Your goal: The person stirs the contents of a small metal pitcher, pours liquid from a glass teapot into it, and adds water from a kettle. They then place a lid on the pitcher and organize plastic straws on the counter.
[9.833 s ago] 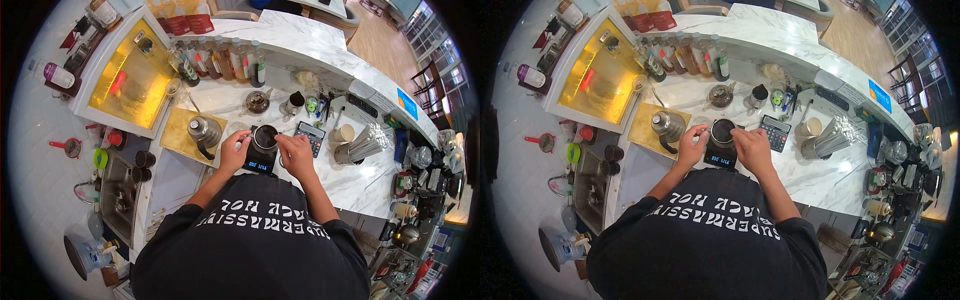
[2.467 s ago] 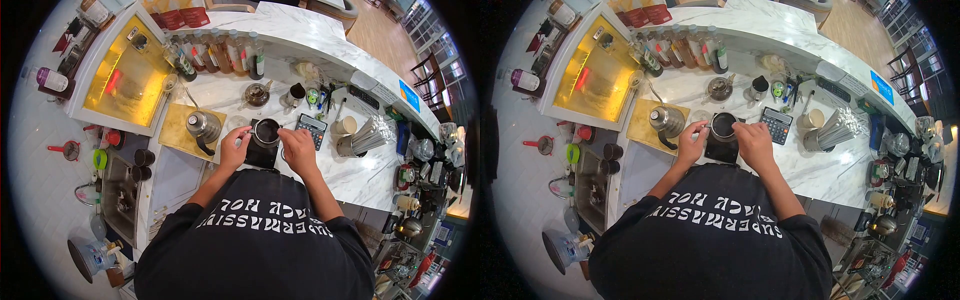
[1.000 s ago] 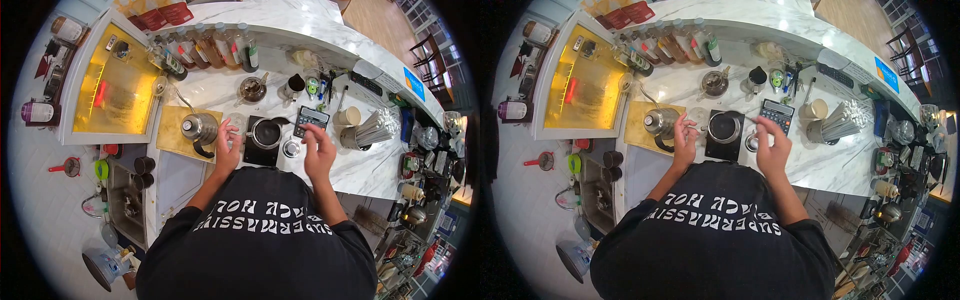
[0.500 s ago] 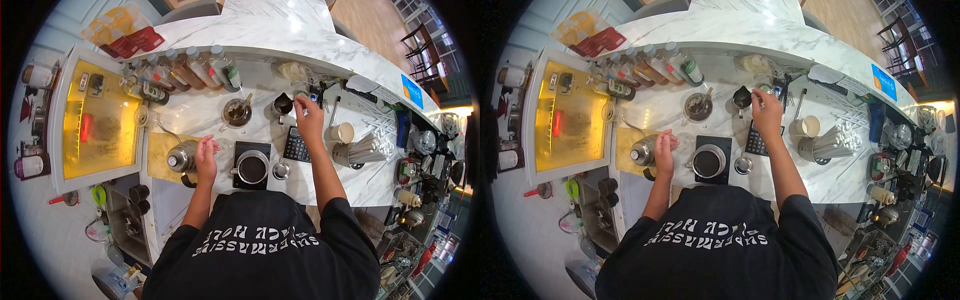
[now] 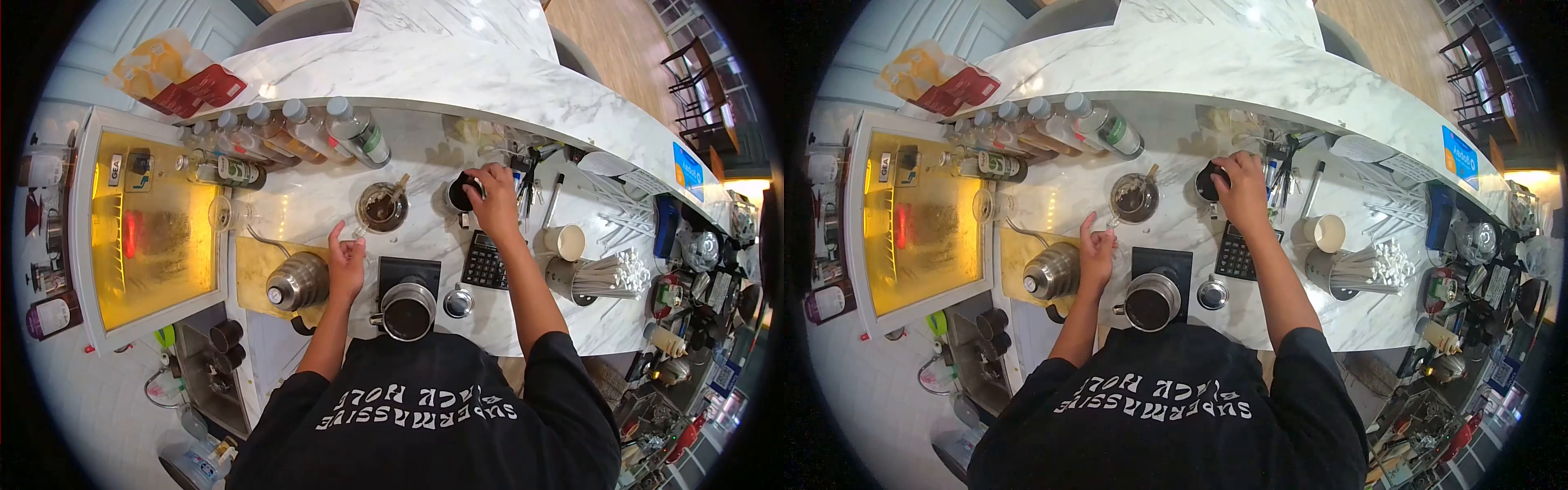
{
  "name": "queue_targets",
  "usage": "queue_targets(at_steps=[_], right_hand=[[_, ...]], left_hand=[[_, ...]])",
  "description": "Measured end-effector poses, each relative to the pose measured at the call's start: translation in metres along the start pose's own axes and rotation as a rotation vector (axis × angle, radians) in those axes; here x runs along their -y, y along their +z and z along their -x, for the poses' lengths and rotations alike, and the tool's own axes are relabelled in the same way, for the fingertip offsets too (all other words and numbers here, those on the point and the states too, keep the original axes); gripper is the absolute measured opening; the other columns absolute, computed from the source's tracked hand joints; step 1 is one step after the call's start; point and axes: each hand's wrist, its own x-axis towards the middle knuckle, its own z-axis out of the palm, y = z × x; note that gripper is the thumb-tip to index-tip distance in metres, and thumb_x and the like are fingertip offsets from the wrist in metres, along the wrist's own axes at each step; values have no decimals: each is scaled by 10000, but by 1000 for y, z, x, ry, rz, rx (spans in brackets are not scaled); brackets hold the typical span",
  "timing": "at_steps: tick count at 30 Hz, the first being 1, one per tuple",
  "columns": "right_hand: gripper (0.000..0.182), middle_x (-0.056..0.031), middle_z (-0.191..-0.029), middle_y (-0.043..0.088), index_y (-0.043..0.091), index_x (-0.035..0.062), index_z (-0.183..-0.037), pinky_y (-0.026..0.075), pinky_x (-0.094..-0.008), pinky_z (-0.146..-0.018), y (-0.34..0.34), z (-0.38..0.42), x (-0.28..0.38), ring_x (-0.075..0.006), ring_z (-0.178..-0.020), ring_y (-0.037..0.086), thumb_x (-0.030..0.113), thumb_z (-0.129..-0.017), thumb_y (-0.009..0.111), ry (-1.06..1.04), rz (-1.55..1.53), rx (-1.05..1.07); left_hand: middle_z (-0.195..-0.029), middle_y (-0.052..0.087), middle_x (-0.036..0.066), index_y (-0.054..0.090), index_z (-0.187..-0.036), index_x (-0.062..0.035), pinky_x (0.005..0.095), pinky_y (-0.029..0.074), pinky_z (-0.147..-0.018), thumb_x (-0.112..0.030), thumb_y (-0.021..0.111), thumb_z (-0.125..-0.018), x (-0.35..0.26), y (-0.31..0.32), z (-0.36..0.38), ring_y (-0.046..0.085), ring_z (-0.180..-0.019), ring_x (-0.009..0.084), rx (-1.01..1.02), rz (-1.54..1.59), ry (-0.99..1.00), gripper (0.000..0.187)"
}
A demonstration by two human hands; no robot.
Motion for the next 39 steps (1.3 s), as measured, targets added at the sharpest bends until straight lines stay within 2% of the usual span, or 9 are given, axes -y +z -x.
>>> queue_targets(at_steps=[7, 16, 21, 24, 25, 28, 32, 36, 39], right_hand=[[467, -137, -1050, 637, 735, 66, -1270, 515, -416, -921, -9, 19, 12, -318, -1029, 609, 91, -823, 866, 129, -134, -100], [378, -118, -1119, 665, 723, 35, -1250, 528, -372, -871, -41, 81, 47, -253, -969, 640, 107, -892, 822, 268, -266, -91], [356, -120, -1122, 664, 722, 35, -1249, 531, -366, -868, -53, 86, 54, -254, -966, 637, 104, -910, 805, 269, -271, -70], [339, -121, -1138, 667, 723, 42, -1250, 532, -366, -862, -57, 83, 65, -252, -945, 630, 113, -926, 793, 235, -263, -79], [339, -116, -1143, 668, 722, 46, -1253, 530, -366, -860, -58, 83, 70, -247, -943, 628, 115, -929, 791, 215, -276, -89], [338, -105, -1147, 668, 719, 53, -1259, 528, -363, -859, -66, 86, 85, -234, -941, 623, 123, -935, 786, 179, -299, -96], [326, -105, -1140, 672, 722, 53, -1256, 523, -355, -858, -77, 98, 108, -223, -930, 618, 119, -942, 781, 126, -320, -95], [322, -100, -1147, 676, 721, 50, -1255, 518, -351, -861, -93, 118, 129, -206, -942, 622, 104, -942, 778, 108, -400, -88], [378, -110, -1150, 676, 698, 44, -1294, 524, -352, -870, -103, 136, 149, -202, -943, 627, 80, -928, 784, 93, -446, -79]], left_hand=[[-876, 684, 41, 607, -1362, -69, 302, 536, -789, -283, 644, -1096, 0, 10, -10, 640, -827, 124, 23, -17, -47, 343], [-899, 689, 68, 690, -1063, -12, 309, 505, -752, -336, 642, -1095, -1, 8, -19, 638, -800, 139, 151, -371, -117, 329], [-883, 669, 169, 702, -971, -7, 449, 519, -764, -265, 713, -1023, 26, 19, -34, 646, -814, 336, -148, -358, 569, 264], [-890, 688, 151, 699, -970, -5, 422, 518, -748, -264, 708, -1028, 16, 11, -37, 637, -796, 319, -45, -260, 245, 266], [-1012, 739, 68, 705, -1161, 42, 315, 572, -855, -239, 661, -1091, 9, 5, -39, 705, -919, 154, 18, -351, 165, 293], [-1014, 739, 76, 701, -1171, 39, 311, 581, -863, -243, 648, -1098, -20, -5, -31, 703, -921, 148, 30, -227, 39, 296], [-1253, 697, 115, 698, -1112, 13, 344, 600, -956, -240, 606, -1124, -50, -17, 6, 692, -1059, 159, -15, 121, 54, 269], [-1325, 701, 150, 696, -1049, 12, 306, 579, -936, -243, 647, -1105, -56, -41, 49, 723, -1013, 181, -85, 283, 174, 266], [-1361, 645, 129, 628, -940, -31, 379, 574, -1042, -159, 617, -1112, -79, -57, 98, 662, -1147, 183, -137, 465, 139, 214]])
